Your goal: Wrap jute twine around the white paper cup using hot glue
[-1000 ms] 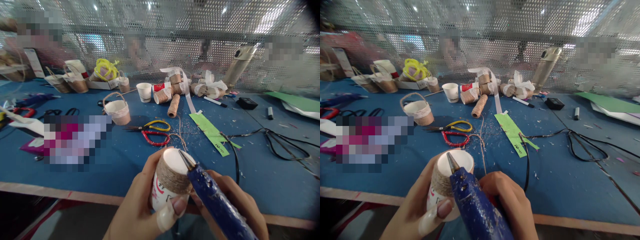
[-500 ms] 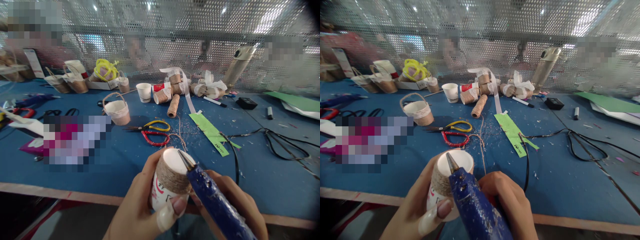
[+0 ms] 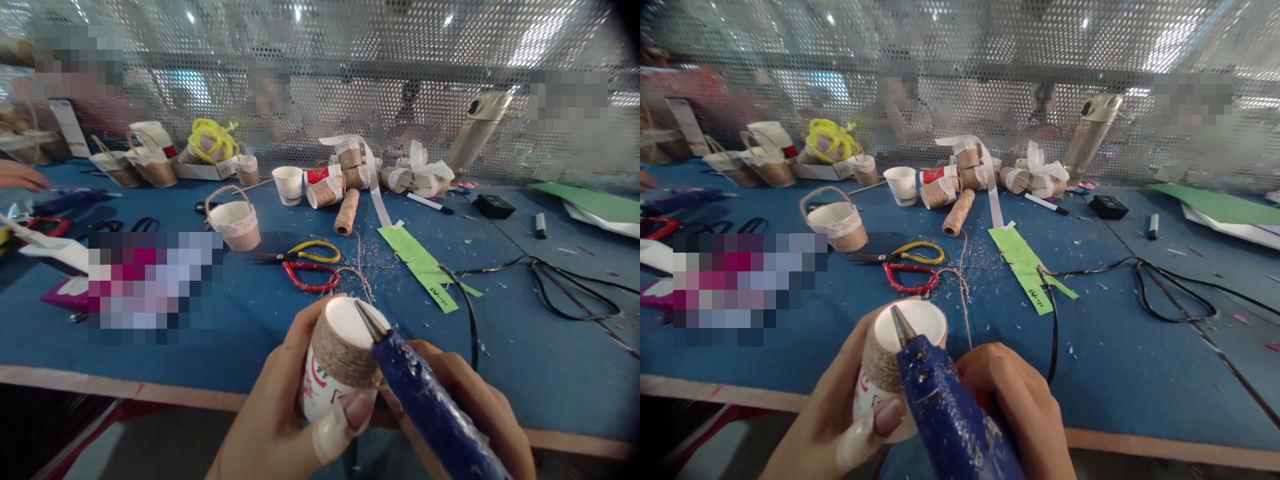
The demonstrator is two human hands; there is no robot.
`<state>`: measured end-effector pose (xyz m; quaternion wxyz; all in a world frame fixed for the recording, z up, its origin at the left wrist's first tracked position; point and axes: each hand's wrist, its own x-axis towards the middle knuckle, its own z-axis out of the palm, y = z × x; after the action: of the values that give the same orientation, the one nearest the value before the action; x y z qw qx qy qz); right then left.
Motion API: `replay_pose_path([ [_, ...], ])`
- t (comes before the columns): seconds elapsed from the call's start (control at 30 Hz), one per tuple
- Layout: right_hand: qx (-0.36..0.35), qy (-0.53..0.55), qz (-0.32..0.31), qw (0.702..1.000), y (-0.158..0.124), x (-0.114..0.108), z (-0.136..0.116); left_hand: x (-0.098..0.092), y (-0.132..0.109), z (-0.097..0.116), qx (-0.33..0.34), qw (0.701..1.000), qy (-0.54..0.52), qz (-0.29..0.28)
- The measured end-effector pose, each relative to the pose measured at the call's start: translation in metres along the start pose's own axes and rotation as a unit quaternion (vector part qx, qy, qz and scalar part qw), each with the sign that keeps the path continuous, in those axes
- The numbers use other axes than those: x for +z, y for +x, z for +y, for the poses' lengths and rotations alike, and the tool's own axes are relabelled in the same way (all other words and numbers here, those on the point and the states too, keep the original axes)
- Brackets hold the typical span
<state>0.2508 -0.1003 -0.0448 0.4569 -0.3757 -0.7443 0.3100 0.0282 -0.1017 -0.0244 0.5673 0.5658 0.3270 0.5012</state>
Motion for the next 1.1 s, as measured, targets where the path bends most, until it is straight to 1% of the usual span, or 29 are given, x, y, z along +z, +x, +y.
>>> replay_pose_path([
  [0.17, 0.007, 0.006, 0.000, 1.000, 0.0004, 0.0031, 0.0003, 0.0006, 0.0005, 0.0011, -0.006, 1.000, -0.006, -0.006],
  [0.27, 0.002, 0.016, 0.027, 1.000, 0.0015, 0.0066, -0.0003, 0.0009, 0.0008, 0.0024, -0.007, 1.000, -0.003, -0.005],
  [0.4, 0.006, -0.005, 0.051, 0.999, 0.0025, 0.0082, -0.0021, 0.0012, 0.0013, 0.0016, 0.005, 1.000, -0.004, 0.002],
  [0.43, 0.004, -0.010, 0.048, 0.999, 0.0028, 0.0075, -0.0024, 0.0014, 0.0014, 0.0012, 0.006, 1.000, 0.001, -0.003],
  [0.57, -0.004, -0.003, 0.015, 1.000, 0.0046, 0.0042, -0.0027, 0.0020, 0.0011, 0.0012, -0.001, 1.000, 0.017, 0.009],
  [0.7, -0.003, 0.018, 0.027, 0.999, 0.0046, 0.0036, -0.0022, 0.0012, 0.0000, 0.0036, -0.004, 0.999, 0.035, 0.006],
  [0.87, -0.016, -0.016, 0.002, 1.000, 0.0042, 0.0019, 0.0002, 0.0001, 0.0004, 0.0031, -0.006, 0.998, 0.055, 0.014],
  [0.93, -0.010, -0.004, 0.010, 1.000, 0.0044, 0.0033, 0.0001, -0.0004, 0.0004, 0.0021, 0.003, 0.998, 0.063, 0.012],
  [1.0, 0.000, 0.019, 0.031, 0.999, 0.0049, 0.0061, -0.0012, -0.0006, 0.0001, 0.0015, 0.010, 0.998, 0.066, 0.009],
  [1.1, 0.006, 0.031, 0.053, 0.998, 0.0056, 0.0102, -0.0038, 0.0002, -0.0009, 0.0014, 0.004, 0.998, 0.067, 0.007],
])
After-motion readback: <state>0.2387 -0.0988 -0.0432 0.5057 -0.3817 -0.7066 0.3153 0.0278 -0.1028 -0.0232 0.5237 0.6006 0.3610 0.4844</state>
